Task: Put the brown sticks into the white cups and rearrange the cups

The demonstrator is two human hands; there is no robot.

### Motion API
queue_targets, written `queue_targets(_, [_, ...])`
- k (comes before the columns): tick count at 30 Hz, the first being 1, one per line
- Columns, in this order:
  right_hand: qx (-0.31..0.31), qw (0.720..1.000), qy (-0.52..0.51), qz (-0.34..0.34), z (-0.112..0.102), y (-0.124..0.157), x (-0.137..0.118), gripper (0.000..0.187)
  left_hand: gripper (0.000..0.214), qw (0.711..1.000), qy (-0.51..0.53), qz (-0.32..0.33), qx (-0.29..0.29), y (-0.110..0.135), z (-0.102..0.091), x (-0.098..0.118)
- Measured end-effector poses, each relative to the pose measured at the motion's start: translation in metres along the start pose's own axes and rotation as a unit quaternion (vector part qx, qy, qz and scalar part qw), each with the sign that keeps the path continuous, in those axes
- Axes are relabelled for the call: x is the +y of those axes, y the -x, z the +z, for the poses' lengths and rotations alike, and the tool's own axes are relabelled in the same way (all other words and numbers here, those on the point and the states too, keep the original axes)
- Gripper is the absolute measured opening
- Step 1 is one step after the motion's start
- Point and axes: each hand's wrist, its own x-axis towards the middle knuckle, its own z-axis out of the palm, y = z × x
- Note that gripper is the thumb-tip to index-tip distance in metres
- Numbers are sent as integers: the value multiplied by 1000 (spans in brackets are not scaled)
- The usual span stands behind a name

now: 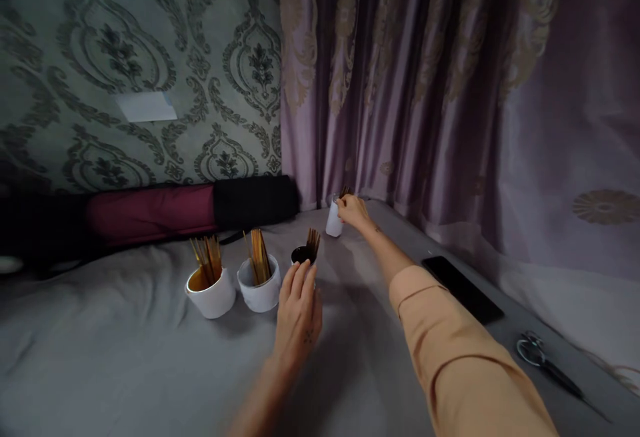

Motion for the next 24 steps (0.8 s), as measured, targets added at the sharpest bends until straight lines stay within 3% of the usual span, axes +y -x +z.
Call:
queue_targets(13, [11, 999, 23, 26, 29, -42, 1, 31, 46, 995, -74, 20, 68, -2, 3, -2])
queue_targets(24, [4, 999, -28, 29, 55, -55, 5, 22, 48, 996, -69, 11, 61, -2, 4, -3])
